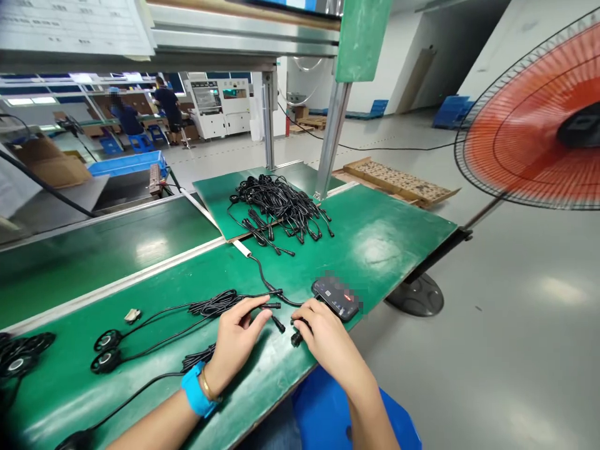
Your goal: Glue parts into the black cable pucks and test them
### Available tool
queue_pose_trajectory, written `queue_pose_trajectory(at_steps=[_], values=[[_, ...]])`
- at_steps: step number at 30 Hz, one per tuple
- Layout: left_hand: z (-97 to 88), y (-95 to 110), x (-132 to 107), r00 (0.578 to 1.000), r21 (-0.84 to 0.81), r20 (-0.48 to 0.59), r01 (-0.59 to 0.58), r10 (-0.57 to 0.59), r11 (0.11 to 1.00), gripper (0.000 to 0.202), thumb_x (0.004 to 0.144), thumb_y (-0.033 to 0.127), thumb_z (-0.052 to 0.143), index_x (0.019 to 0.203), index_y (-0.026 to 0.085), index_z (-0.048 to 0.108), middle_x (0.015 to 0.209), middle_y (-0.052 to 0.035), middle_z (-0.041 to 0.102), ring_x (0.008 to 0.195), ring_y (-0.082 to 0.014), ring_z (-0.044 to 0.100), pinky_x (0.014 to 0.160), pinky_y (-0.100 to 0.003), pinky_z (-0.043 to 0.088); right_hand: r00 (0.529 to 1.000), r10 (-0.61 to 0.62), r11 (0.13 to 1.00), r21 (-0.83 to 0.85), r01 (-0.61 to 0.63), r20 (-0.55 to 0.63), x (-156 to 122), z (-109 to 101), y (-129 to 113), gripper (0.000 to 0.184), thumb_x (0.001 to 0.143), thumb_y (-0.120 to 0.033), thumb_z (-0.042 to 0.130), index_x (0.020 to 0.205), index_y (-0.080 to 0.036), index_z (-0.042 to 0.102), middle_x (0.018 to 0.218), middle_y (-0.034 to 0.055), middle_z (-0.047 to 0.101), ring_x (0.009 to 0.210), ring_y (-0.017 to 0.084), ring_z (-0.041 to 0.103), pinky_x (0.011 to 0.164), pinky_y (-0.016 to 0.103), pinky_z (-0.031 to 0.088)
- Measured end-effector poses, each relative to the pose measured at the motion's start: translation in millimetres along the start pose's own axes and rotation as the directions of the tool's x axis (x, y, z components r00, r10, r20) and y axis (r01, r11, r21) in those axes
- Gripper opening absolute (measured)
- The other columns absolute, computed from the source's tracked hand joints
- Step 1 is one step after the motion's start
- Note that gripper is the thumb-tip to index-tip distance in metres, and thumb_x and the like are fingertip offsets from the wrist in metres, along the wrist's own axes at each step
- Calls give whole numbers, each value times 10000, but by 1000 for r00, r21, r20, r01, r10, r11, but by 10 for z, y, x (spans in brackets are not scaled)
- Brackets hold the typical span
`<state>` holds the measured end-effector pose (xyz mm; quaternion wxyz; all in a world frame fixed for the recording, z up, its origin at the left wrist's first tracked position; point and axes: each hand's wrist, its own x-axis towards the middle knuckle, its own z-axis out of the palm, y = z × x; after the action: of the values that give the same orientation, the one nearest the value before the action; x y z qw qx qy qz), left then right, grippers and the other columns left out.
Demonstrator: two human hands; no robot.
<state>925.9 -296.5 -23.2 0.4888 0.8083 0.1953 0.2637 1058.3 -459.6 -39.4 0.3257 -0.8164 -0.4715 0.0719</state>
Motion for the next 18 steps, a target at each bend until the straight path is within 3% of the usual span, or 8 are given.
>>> queue_pose_trajectory(at_steps=[2, 5, 8, 12, 18], values=[[-3, 3, 31, 999, -41, 8, 34, -34, 999, 197, 888, 333, 653, 1007, 215, 754, 940, -36, 746, 704, -159, 623, 645, -267, 486, 1000, 19, 1000, 14, -19, 10, 9, -14, 3, 193, 944, -266, 511, 928, -243, 702, 939, 49, 628, 912, 222, 610, 846, 360, 479], [-27, 17, 51, 998, -51, 44, 38, -35, 998, 165, 894, 290, 618, 958, 193, 735, 925, -34, 748, 747, -165, 635, 685, -271, 486, 999, 35, 998, 58, -36, 17, 1, -67, 5, 241, 967, -277, 457, 910, -224, 686, 927, 58, 618, 882, 214, 611, 821, 352, 484], [-52, 63, 28, 997, 25, 71, -38, 36, 999, 114, 864, 224, 608, 907, 185, 707, 907, -35, 738, 842, -189, 655, 790, -310, 495, 999, -6, 991, 133, -1, 52, -81, -134, 0, 260, 986, -287, 426, 1039, -231, 675, 1076, 67, 609, 926, 189, 610, 832, 324, 503], [-36, 138, -51, 980, 113, 125, -168, 154, 979, 80, 789, 137, 618, 808, 195, 670, 850, -23, 726, 844, -198, 641, 822, -328, 471, 998, -44, 983, 180, 36, 41, -220, -102, 1, 216, 942, -307, 574, 1137, -270, 658, 1196, 67, 557, 1119, 218, 551, 987, 356, 453], [19, 157, -112, 975, -203, 222, 33, 13, 979, 32, 805, 148, 603, 783, 170, 609, 838, -32, 707, 673, -129, 569, 613, -232, 421, 997, -28, 974, 225, 42, -66, -253, 65, 53, 179, 1008, -354, 497, 1089, -271, 633, 1094, 46, 603, 1005, 198, 569, 915, 336, 465]])
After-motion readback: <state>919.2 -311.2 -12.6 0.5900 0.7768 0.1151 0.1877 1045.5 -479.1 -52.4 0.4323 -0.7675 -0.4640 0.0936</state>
